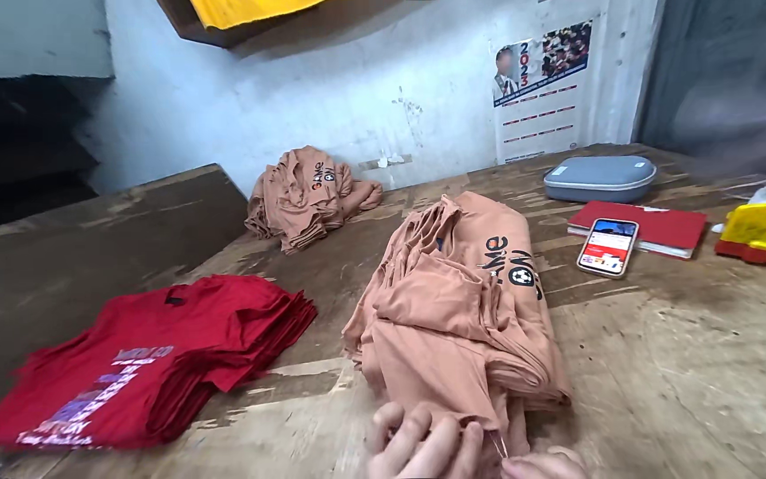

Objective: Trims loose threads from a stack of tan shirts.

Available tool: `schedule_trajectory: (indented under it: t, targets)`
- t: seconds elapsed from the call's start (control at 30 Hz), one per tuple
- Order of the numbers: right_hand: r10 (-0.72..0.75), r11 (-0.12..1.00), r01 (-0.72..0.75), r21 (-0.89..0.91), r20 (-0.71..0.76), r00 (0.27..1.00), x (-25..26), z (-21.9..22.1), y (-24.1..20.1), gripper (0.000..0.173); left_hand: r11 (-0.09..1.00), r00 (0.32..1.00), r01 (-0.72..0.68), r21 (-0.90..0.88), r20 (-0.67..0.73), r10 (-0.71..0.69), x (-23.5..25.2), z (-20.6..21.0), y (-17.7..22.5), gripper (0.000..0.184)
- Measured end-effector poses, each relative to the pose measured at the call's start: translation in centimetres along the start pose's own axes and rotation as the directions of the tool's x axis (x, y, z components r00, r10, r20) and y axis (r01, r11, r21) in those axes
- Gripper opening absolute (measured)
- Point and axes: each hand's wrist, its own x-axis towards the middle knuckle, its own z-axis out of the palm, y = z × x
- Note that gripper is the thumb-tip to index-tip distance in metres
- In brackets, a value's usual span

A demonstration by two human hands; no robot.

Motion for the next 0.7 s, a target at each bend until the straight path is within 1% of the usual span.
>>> schedule_trajectory:
  t: [0.03,0.1,0.17,0.3,0.37,0.4,0.47,0.5,0.57,0.6,0.63,0.67,0.7]
  targets:
    - [0.007,1.0,-0.007,0.017,-0.005,1.0,0.1,0.3,0.0,0.007,0.996,0.998,-0.062,0.062,-0.02,0.064,-0.2,0.3,-0.2,0.017]
    - [0.022,0.998,-0.021,0.051,-0.017,1.0,0.3,0.6,0.1,0.006,0.985,0.991,-0.118,0.125,-0.053,0.125,-0.5,0.4,-0.7,0.016]
    - [0.03,0.997,-0.028,0.076,-0.026,0.999,0.4,0.6,0.2,0.006,0.983,0.988,-0.126,0.134,-0.069,0.136,-0.6,0.3,-0.9,0.017]
    - [0.038,0.993,-0.037,0.111,-0.008,0.999,0.2,0.7,0.1,0.006,0.979,0.982,-0.18,0.094,-0.042,0.185,-0.5,1.2,-0.7,0.02]
    - [0.019,0.998,-0.021,0.064,0.035,0.999,0.1,0.5,0.3,0.006,0.978,0.981,-0.188,0.091,-0.041,0.192,-0.4,1.5,-0.8,0.017]
    - [0.01,1.0,-0.01,-0.002,0.08,0.997,0.1,0.2,0.4,0.008,0.981,0.984,-0.172,0.089,-0.039,0.176,-0.3,1.5,-0.8,0.017]
    - [0.027,0.99,-0.004,-0.14,0.165,0.986,0.2,-0.7,0.6,0.026,0.995,0.994,-0.096,0.036,-0.048,0.098,-0.2,1.3,-0.9,0.015]
    - [0.047,0.984,-0.015,-0.177,0.179,0.983,0.3,-1.0,0.7,0.033,1.0,0.999,-0.027,-0.001,-0.046,0.027,-0.2,1.1,-0.9,0.015]
    - [0.087,0.969,-0.045,-0.243,0.165,0.982,1.0,-0.9,0.6,0.037,0.982,0.986,0.161,-0.103,-0.017,-0.164,-0.2,0.8,-0.7,0.017]
    - [0.101,0.959,-0.05,-0.281,0.171,0.98,1.7,-0.6,0.4,0.039,0.956,0.966,0.258,-0.142,0.019,-0.258,-0.3,0.6,-0.7,0.024]
    - [0.106,0.95,-0.042,-0.309,0.192,0.976,2.5,-0.2,0.2,0.039,0.932,0.942,0.335,-0.141,0.068,-0.329,-0.5,0.4,-0.7,0.034]
    - [0.101,0.947,-0.027,-0.319,0.216,0.971,3.2,0.3,0.0,0.03,0.916,0.92,0.387,-0.105,0.11,-0.376,-0.6,0.1,-0.8,0.043]
    - [0.089,0.95,-0.014,-0.311,0.228,0.97,3.9,0.8,0.0,0.017,0.9,0.897,0.431,-0.061,0.139,-0.42,-0.6,-0.4,-1.1,0.047]
